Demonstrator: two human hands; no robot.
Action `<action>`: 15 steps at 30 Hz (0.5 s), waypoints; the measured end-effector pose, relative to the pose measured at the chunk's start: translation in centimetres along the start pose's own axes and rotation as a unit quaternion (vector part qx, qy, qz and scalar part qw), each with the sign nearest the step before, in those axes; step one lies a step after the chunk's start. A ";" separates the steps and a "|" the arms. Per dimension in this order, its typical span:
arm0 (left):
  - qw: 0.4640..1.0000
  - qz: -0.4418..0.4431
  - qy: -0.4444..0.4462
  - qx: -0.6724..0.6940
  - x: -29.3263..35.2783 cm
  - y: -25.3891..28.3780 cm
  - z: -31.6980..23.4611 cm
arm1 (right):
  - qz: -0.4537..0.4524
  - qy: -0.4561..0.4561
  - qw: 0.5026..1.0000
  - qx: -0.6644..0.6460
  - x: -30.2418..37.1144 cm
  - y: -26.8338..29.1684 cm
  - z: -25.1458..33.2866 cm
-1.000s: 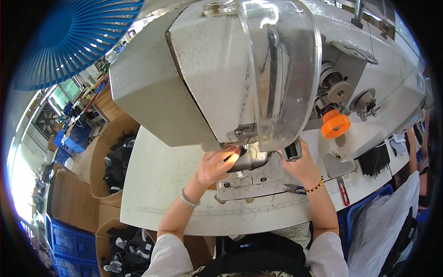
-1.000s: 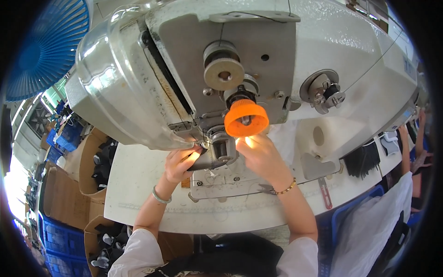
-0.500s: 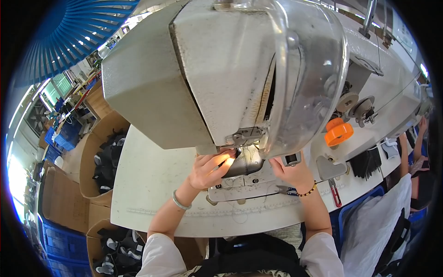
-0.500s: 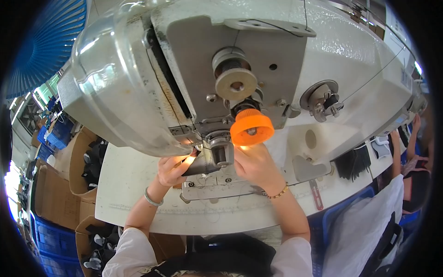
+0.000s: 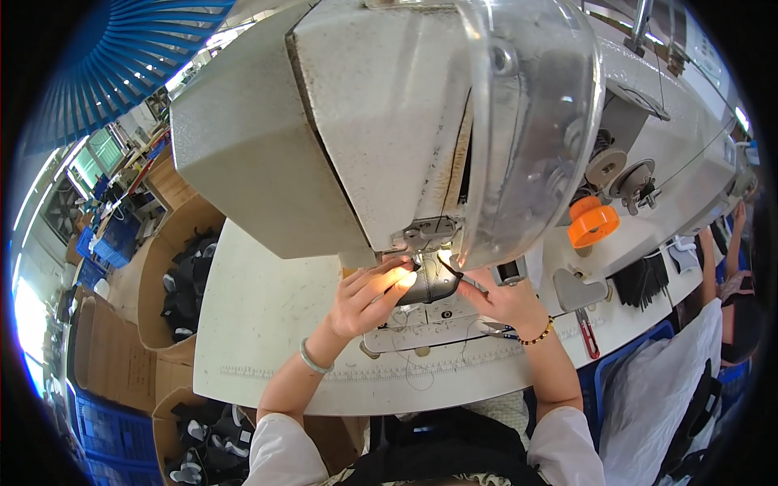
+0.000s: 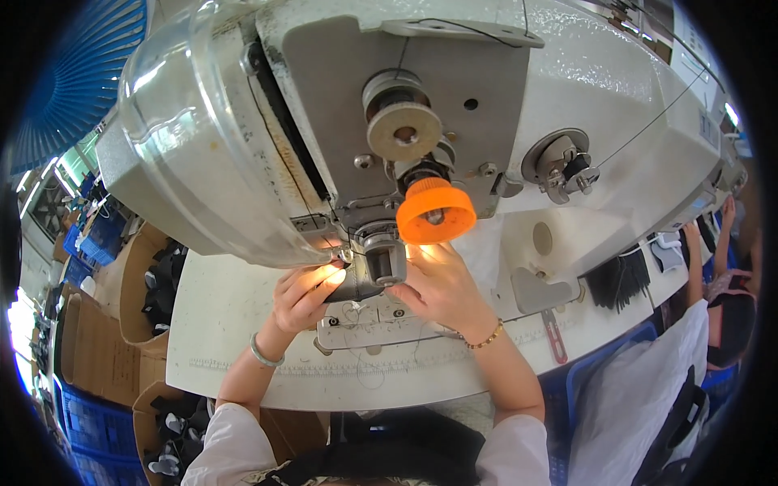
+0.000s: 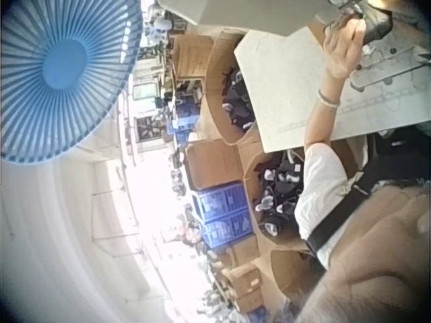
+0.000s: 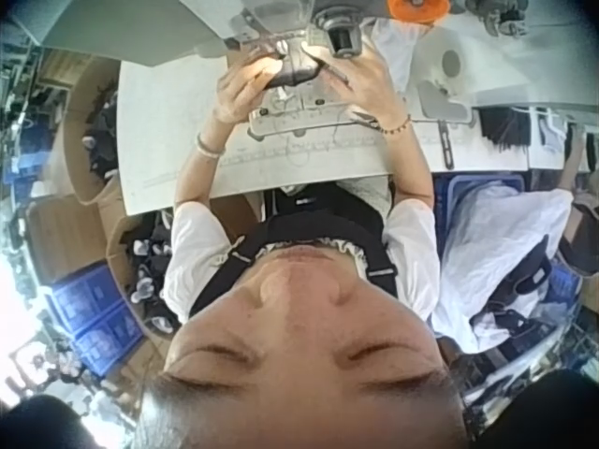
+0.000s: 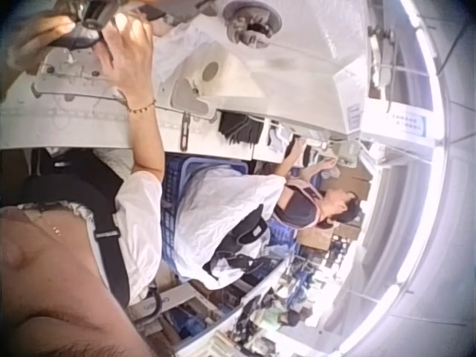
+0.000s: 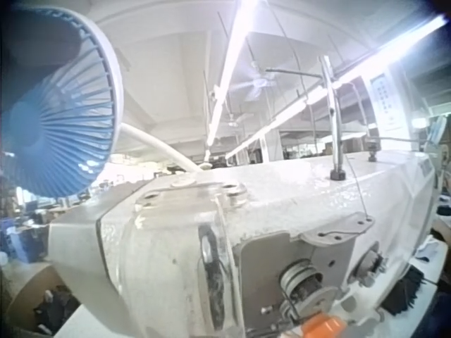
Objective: The recorder is using a sewing machine to stitch together components of a shoe.
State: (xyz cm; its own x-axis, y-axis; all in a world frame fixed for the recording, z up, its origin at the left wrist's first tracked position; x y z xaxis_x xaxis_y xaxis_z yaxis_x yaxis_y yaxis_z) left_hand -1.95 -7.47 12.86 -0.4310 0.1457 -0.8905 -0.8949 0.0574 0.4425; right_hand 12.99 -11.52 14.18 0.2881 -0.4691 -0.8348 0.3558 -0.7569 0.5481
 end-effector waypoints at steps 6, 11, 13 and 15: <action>1.000 0.003 0.007 0.004 -0.5 -0.1 -0.3 | 0.007 -0.022 0.999 -0.039 0.0 -0.2 -0.8; 1.000 0.009 -0.004 -0.013 -0.4 0.1 -0.5 | 0.002 -0.027 0.998 -0.053 0.2 -0.2 -1.0; 0.999 0.013 -0.016 -0.038 -0.4 0.1 -0.7 | -0.002 -0.031 0.998 -0.053 0.3 -0.4 -1.2; 1.000 0.008 -0.011 -0.023 -0.5 0.1 -0.6 | -0.013 -0.043 0.996 -0.075 0.5 -0.5 -1.6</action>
State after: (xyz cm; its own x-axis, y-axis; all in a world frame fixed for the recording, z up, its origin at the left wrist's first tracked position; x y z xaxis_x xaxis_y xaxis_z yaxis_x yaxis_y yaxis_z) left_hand -1.89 -8.10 13.28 -0.4433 0.1685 -0.8804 -0.8924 0.0095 0.4512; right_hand 14.37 -10.71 13.55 0.2018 -0.4919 -0.8470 0.4928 -0.6963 0.5218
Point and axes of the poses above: each hand's wrist, its own x-axis away from the middle knuckle, its own y-axis out of the back of the hand, z = x × y, the point moved 10 cm from there along -x, towards the middle knuckle, and after that the axes turned 13 degrees about x, right-handed, at the moved point
